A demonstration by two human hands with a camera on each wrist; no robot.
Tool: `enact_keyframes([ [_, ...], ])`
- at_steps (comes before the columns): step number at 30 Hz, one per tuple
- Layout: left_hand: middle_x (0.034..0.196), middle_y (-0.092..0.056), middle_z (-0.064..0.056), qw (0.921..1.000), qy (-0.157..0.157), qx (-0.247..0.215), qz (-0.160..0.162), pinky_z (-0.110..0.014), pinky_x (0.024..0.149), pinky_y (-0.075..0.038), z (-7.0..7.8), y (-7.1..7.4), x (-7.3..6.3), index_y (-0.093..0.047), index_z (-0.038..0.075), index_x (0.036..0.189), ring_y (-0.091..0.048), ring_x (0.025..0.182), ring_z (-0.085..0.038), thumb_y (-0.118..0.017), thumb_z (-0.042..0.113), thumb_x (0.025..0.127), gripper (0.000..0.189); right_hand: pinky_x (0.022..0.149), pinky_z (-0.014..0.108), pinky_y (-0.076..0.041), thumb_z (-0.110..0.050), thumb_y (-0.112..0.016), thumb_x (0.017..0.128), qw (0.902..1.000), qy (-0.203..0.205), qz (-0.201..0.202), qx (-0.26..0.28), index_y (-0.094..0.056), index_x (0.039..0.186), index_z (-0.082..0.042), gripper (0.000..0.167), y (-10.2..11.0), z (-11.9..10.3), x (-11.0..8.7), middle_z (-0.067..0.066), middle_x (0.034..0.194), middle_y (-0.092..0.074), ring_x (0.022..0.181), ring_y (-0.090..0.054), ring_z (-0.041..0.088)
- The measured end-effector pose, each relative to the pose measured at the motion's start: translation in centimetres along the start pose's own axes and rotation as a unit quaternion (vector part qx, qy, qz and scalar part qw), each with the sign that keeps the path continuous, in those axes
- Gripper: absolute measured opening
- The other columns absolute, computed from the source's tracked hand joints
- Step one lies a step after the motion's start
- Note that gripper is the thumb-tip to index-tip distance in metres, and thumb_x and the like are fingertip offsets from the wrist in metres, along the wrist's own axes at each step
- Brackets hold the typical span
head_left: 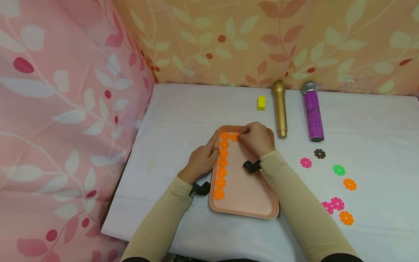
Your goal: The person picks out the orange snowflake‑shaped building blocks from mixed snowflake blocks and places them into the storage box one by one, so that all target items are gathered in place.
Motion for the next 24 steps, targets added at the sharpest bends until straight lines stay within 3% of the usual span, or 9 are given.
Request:
enact_keyframes([
  [12, 0.060, -0.045, 0.005, 1.0000, 0.008, 0.001, 0.001, -0.030, 0.050, -0.026, -0.1, -0.2, -0.1, -0.021, 0.020, 0.170, -0.032, 0.049, -0.012, -0.040, 0.028, 0.108, 0.065, 0.076, 0.036, -0.051, -0.015, -0.076, 0.090, 1.0000, 0.001, -0.004, 0.000, -0.081, 0.088, -0.005, 0.011, 0.1, -0.1, -0.3, 0.007, 0.081, -0.072, 0.084, -0.063, 0.027],
  [20, 0.060, -0.045, 0.005, 0.9999, 0.010, 0.005, 0.001, -0.030, 0.050, -0.027, -0.2, -0.2, -0.1, -0.022, 0.020, 0.170, -0.031, 0.050, -0.011, -0.041, 0.028, 0.108, 0.065, 0.068, 0.033, -0.048, -0.034, -0.068, 0.095, 0.9996, -0.008, -0.016, -0.020, -0.080, 0.095, -0.014, 0.023, 0.6, -0.1, -1.1, 0.003, 0.074, -0.074, 0.069, -0.066, 0.020],
  [24, 0.060, -0.044, 0.006, 1.0000, 0.004, 0.005, 0.002, -0.029, 0.050, -0.027, 0.0, -0.1, -0.1, -0.021, 0.020, 0.170, -0.030, 0.049, -0.011, -0.041, 0.028, 0.108, 0.065, 0.070, 0.034, -0.047, -0.039, -0.065, 0.098, 0.9996, -0.003, -0.024, -0.015, -0.078, 0.100, -0.013, 0.029, 0.8, -0.6, -1.4, 0.005, 0.076, -0.075, 0.069, -0.065, 0.020],
])
Point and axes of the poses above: each hand's wrist, its own x-axis towards the middle knuckle, its own y-axis out of the back of the hand, z = x × y, the point moved 10 cm from there along x, towards the middle knuckle
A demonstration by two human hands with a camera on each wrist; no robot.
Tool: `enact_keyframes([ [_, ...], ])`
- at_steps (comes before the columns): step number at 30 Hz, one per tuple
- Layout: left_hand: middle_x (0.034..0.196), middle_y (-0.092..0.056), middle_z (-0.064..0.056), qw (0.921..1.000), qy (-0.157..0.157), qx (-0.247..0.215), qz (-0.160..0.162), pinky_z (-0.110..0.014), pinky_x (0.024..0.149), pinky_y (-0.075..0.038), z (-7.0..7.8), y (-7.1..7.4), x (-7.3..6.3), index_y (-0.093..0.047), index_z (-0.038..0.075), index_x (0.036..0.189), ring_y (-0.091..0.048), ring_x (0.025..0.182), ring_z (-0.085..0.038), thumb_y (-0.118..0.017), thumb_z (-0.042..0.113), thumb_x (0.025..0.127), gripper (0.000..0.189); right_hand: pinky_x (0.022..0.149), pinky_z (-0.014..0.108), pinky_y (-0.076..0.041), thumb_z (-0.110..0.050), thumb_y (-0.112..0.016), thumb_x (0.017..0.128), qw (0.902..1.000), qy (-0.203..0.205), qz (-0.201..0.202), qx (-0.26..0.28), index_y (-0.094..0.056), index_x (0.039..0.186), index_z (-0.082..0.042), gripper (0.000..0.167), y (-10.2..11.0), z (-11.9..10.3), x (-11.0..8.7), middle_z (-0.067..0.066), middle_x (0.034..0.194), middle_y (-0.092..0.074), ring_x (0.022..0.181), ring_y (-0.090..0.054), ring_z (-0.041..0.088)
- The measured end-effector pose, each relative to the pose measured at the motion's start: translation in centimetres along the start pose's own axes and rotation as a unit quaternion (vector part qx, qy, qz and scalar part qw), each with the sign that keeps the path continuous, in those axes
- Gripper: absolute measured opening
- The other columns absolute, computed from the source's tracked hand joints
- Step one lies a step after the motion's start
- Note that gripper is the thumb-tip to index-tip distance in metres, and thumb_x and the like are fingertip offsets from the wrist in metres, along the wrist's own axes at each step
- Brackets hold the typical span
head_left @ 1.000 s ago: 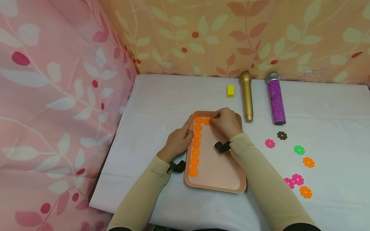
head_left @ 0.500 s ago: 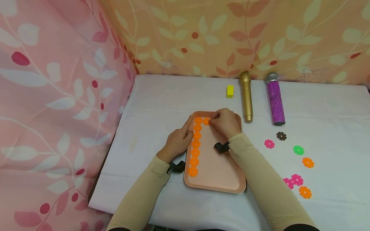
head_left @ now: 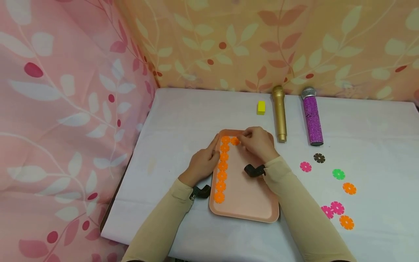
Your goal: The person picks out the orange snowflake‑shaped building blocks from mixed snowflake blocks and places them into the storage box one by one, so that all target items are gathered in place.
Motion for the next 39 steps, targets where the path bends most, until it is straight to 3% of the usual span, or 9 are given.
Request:
enact_keyframes([
  [10, 0.060, -0.042, 0.006, 1.0000, 0.002, 0.001, 0.001, -0.030, 0.051, -0.025, 0.2, 0.0, -0.1, -0.020, 0.022, 0.170, -0.029, 0.049, -0.011, -0.041, 0.028, 0.109, 0.065, 0.068, 0.034, -0.050, -0.031, -0.069, 0.101, 0.9984, 0.031, -0.011, 0.047, -0.076, 0.106, -0.002, 0.030, 1.5, -0.5, -1.5, 0.015, 0.086, -0.076, 0.074, -0.066, 0.024],
  [20, 0.058, -0.040, 0.007, 1.0000, 0.005, -0.005, 0.001, -0.028, 0.051, -0.022, 0.2, -0.1, -0.1, -0.020, 0.022, 0.170, -0.026, 0.049, -0.010, -0.041, 0.027, 0.108, 0.065, 0.068, 0.035, -0.049, -0.036, -0.068, 0.100, 0.9996, 0.025, 0.015, -0.002, -0.076, 0.108, -0.003, 0.035, 4.0, 0.6, -3.5, 0.012, 0.091, -0.069, 0.078, -0.059, 0.026],
  [29, 0.058, -0.040, 0.007, 0.9999, 0.005, -0.009, 0.001, -0.029, 0.051, -0.022, 0.1, 0.1, 0.0, -0.020, 0.024, 0.170, -0.026, 0.049, -0.010, -0.041, 0.027, 0.108, 0.065, 0.067, 0.035, -0.048, -0.038, -0.066, 0.100, 0.9985, 0.027, 0.032, -0.036, -0.076, 0.107, -0.006, 0.034, 5.8, 0.7, -5.9, 0.011, 0.091, -0.073, 0.079, -0.062, 0.025],
  [39, 0.059, -0.040, 0.006, 0.9999, 0.004, -0.010, -0.001, -0.028, 0.050, -0.022, 0.0, 0.0, 0.0, -0.020, 0.022, 0.170, -0.027, 0.049, -0.010, -0.042, 0.027, 0.108, 0.065, 0.065, 0.034, -0.050, -0.046, -0.064, 0.102, 0.9967, -0.001, 0.003, -0.082, -0.072, 0.118, -0.004, 0.046, 7.8, 2.3, -8.6, 0.017, 0.103, -0.073, 0.086, -0.064, 0.028],
])
Point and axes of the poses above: each hand's wrist, its own x-axis towards the middle knuckle, its own y-axis out of the back of the hand, z = x × y, the point moved 10 cm from there along x, towards the middle knuckle
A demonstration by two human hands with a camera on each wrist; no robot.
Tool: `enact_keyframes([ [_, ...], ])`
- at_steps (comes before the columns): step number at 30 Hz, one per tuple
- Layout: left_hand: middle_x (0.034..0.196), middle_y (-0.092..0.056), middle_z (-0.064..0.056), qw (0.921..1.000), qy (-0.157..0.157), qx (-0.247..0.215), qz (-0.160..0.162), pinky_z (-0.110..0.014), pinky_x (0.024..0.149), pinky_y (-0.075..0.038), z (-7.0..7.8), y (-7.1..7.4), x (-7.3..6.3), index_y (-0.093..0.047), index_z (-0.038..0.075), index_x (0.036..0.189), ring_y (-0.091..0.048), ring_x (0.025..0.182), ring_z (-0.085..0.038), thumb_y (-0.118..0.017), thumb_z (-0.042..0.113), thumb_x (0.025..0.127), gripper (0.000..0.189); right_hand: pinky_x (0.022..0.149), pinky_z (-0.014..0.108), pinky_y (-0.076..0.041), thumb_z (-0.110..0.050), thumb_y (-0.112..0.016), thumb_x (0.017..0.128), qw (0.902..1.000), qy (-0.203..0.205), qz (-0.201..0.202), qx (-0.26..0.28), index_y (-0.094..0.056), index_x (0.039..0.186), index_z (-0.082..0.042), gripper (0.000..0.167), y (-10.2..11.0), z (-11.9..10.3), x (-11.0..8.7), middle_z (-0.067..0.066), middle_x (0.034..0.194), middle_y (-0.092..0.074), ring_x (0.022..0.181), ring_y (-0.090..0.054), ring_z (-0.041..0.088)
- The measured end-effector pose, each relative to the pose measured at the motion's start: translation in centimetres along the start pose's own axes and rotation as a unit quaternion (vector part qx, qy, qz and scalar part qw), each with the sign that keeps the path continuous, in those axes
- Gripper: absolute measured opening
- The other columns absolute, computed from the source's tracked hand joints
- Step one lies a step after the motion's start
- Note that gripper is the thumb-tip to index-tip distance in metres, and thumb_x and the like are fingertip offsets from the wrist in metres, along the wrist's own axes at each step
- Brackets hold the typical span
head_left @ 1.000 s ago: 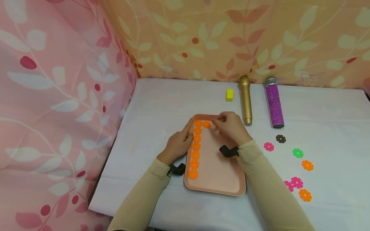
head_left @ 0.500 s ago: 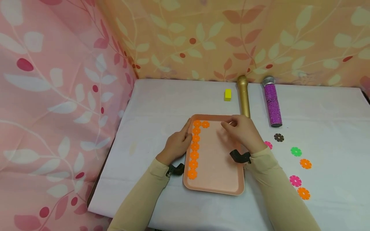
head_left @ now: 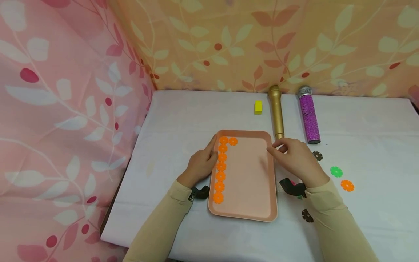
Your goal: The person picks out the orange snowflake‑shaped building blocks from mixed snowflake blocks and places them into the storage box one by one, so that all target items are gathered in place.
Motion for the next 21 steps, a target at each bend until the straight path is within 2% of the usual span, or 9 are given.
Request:
enact_keyframes([
  [9, 0.059, -0.041, 0.007, 1.0000, 0.002, 0.001, 0.004, -0.028, 0.050, -0.022, -0.3, 0.1, 0.0, -0.021, 0.022, 0.170, -0.027, 0.049, -0.010, -0.042, 0.027, 0.108, 0.065, 0.062, 0.033, -0.049, -0.055, -0.059, 0.102, 0.9982, -0.052, -0.021, -0.022, -0.067, 0.128, -0.001, 0.060, 1.6, 4.2, -1.8, 0.021, 0.109, -0.071, 0.087, -0.062, 0.029],
  [16, 0.058, -0.039, 0.008, 1.0000, 0.000, -0.001, 0.006, -0.027, 0.049, -0.020, -0.2, 0.0, 0.0, -0.021, 0.022, 0.170, -0.026, 0.048, -0.009, -0.042, 0.028, 0.108, 0.066, 0.062, 0.033, -0.046, -0.052, -0.059, 0.103, 0.9959, -0.083, -0.006, -0.036, -0.064, 0.129, 0.004, 0.062, 3.3, 8.1, -3.5, 0.022, 0.107, -0.069, 0.092, -0.060, 0.034],
  [21, 0.059, -0.040, 0.007, 1.0000, 0.000, -0.003, 0.006, -0.027, 0.049, -0.021, 0.0, 0.0, 0.0, -0.021, 0.021, 0.170, -0.027, 0.048, -0.010, -0.042, 0.028, 0.108, 0.066, 0.063, 0.032, -0.045, -0.048, -0.063, 0.102, 0.9943, -0.093, 0.004, -0.052, -0.064, 0.130, 0.005, 0.061, 4.9, 11.3, -4.7, 0.031, 0.113, -0.067, 0.097, -0.060, 0.041],
])
Point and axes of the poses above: each hand's wrist, its own x-axis towards the middle knuckle, its own y-axis out of the back of the hand, z = x × y, the point moved 10 cm from there along x, towards the middle knuckle
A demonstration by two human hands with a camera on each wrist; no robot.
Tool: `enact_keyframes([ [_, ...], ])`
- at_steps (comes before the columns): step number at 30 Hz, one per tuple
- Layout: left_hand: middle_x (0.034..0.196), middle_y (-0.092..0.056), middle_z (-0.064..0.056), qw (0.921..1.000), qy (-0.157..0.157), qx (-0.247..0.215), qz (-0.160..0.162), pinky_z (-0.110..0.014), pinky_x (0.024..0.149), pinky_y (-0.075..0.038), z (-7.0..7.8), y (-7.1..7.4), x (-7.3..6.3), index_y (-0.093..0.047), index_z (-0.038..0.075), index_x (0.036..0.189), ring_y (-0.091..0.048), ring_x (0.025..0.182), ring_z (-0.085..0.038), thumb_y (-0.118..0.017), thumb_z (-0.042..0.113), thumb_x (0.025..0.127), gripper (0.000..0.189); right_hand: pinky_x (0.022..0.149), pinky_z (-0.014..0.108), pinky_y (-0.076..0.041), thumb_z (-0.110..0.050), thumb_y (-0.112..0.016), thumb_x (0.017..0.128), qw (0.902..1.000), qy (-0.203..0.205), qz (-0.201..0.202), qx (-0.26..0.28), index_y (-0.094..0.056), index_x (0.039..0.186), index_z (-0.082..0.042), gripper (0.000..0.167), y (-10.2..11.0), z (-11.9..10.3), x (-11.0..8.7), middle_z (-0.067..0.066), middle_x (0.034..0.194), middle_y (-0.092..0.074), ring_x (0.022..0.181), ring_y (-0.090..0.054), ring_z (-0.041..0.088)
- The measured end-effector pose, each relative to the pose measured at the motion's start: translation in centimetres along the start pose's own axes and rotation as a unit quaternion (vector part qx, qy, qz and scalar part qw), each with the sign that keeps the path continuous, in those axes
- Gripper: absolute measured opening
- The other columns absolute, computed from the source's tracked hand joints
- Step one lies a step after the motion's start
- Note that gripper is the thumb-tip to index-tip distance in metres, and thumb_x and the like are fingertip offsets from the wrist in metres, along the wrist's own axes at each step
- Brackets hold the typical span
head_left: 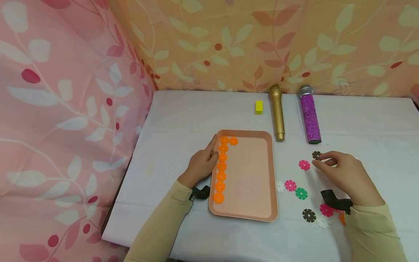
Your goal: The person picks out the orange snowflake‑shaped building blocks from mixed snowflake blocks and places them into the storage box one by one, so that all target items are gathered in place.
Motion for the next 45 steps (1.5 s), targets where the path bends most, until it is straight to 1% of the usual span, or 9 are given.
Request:
enact_keyframes([
  [6, 0.059, -0.040, 0.007, 1.0000, 0.001, 0.000, 0.000, -0.027, 0.050, -0.021, 0.1, 0.0, 0.1, -0.022, 0.021, 0.170, -0.026, 0.048, -0.010, -0.042, 0.027, 0.108, 0.065, 0.061, 0.032, -0.047, -0.049, -0.067, 0.100, 0.9995, -0.023, -0.003, -0.019, -0.060, 0.132, 0.009, 0.067, 1.1, 4.2, -0.8, 0.035, 0.116, -0.064, 0.086, -0.064, 0.036],
  [11, 0.060, -0.041, 0.007, 1.0000, -0.002, 0.001, -0.003, -0.028, 0.049, -0.023, 0.0, -0.3, 0.1, -0.022, 0.021, 0.170, -0.027, 0.049, -0.009, -0.042, 0.026, 0.109, 0.065, 0.058, 0.032, -0.045, -0.043, -0.071, 0.097, 0.9952, -0.090, -0.003, -0.039, -0.056, 0.128, 0.015, 0.067, 1.7, 7.4, -1.9, 0.037, 0.112, -0.062, 0.083, -0.061, 0.037],
  [15, 0.060, -0.041, 0.007, 1.0000, -0.001, 0.000, -0.002, -0.028, 0.049, -0.023, 0.0, -0.1, 0.1, -0.022, 0.021, 0.170, -0.027, 0.049, -0.010, -0.042, 0.028, 0.108, 0.065, 0.061, 0.037, -0.045, -0.039, -0.072, 0.095, 0.9882, -0.147, 0.000, -0.041, -0.055, 0.125, 0.017, 0.065, 1.9, 8.7, -2.7, 0.034, 0.104, -0.063, 0.088, -0.057, 0.041],
  [20, 0.061, -0.041, 0.007, 1.0000, -0.002, 0.003, -0.001, -0.028, 0.050, -0.022, 0.0, 0.1, 0.0, -0.022, 0.020, 0.170, -0.028, 0.049, -0.010, -0.042, 0.028, 0.108, 0.065, 0.065, 0.043, -0.047, -0.040, -0.075, 0.092, 0.9851, -0.167, -0.010, -0.040, -0.056, 0.124, 0.018, 0.068, 1.3, 9.7, -3.0, 0.034, 0.104, -0.062, 0.090, -0.056, 0.044],
  [24, 0.061, -0.040, 0.007, 1.0000, -0.004, 0.002, 0.001, -0.028, 0.050, -0.022, 0.1, 0.1, 0.0, -0.023, 0.020, 0.170, -0.028, 0.049, -0.010, -0.043, 0.027, 0.108, 0.065, 0.070, 0.049, -0.048, -0.034, -0.076, 0.092, 0.9874, -0.151, -0.025, -0.041, -0.057, 0.123, 0.019, 0.064, 0.6, 10.0, -2.8, 0.037, 0.108, -0.062, 0.095, -0.055, 0.048],
  [28, 0.060, -0.040, 0.007, 1.0000, -0.007, 0.002, 0.001, -0.027, 0.049, -0.022, 0.1, 0.0, 0.1, -0.023, 0.020, 0.170, -0.027, 0.049, -0.010, -0.043, 0.027, 0.108, 0.065, 0.070, 0.048, -0.046, -0.030, -0.076, 0.091, 0.9915, -0.120, -0.020, -0.047, -0.061, 0.118, 0.019, 0.058, 0.5, 9.9, -2.6, 0.033, 0.104, -0.066, 0.095, -0.056, 0.048],
  [35, 0.060, -0.041, 0.007, 1.0000, -0.007, 0.003, 0.000, -0.028, 0.049, -0.022, -0.1, -0.1, 0.1, -0.022, 0.021, 0.170, -0.027, 0.048, -0.010, -0.041, 0.028, 0.108, 0.065, 0.068, 0.041, -0.044, -0.036, -0.079, 0.091, 0.9907, -0.128, -0.037, -0.029, -0.061, 0.113, 0.016, 0.059, -0.4, 9.9, -2.2, 0.027, 0.096, -0.068, 0.093, -0.056, 0.044],
  [38, 0.060, -0.041, 0.007, 1.0000, -0.004, 0.003, -0.002, -0.028, 0.049, -0.022, -0.2, -0.1, 0.1, -0.022, 0.022, 0.170, -0.028, 0.048, -0.009, -0.041, 0.028, 0.108, 0.065, 0.068, 0.040, -0.044, -0.037, -0.078, 0.092, 0.9938, -0.100, -0.038, -0.029, -0.062, 0.111, 0.014, 0.058, -0.5, 9.3, -2.0, 0.024, 0.094, -0.069, 0.091, -0.058, 0.042],
  [45, 0.058, -0.040, 0.008, 1.0000, -0.009, 0.000, 0.000, -0.027, 0.049, -0.021, -0.1, -0.1, 0.2, -0.021, 0.022, 0.170, -0.026, 0.048, -0.009, -0.042, 0.025, 0.109, 0.064, 0.064, 0.032, -0.041, -0.025, -0.072, 0.097, 0.9987, -0.036, -0.020, -0.028, -0.065, 0.102, 0.010, 0.036, -0.6, 7.1, -1.7, 0.008, 0.081, -0.067, 0.079, -0.058, 0.029],
])
Point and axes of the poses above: each hand's wrist, its own x-axis towards the middle knuckle, its own y-axis out of the back of the hand, z = x × y, the point moved 10 cm from there along x, towards the middle knuckle
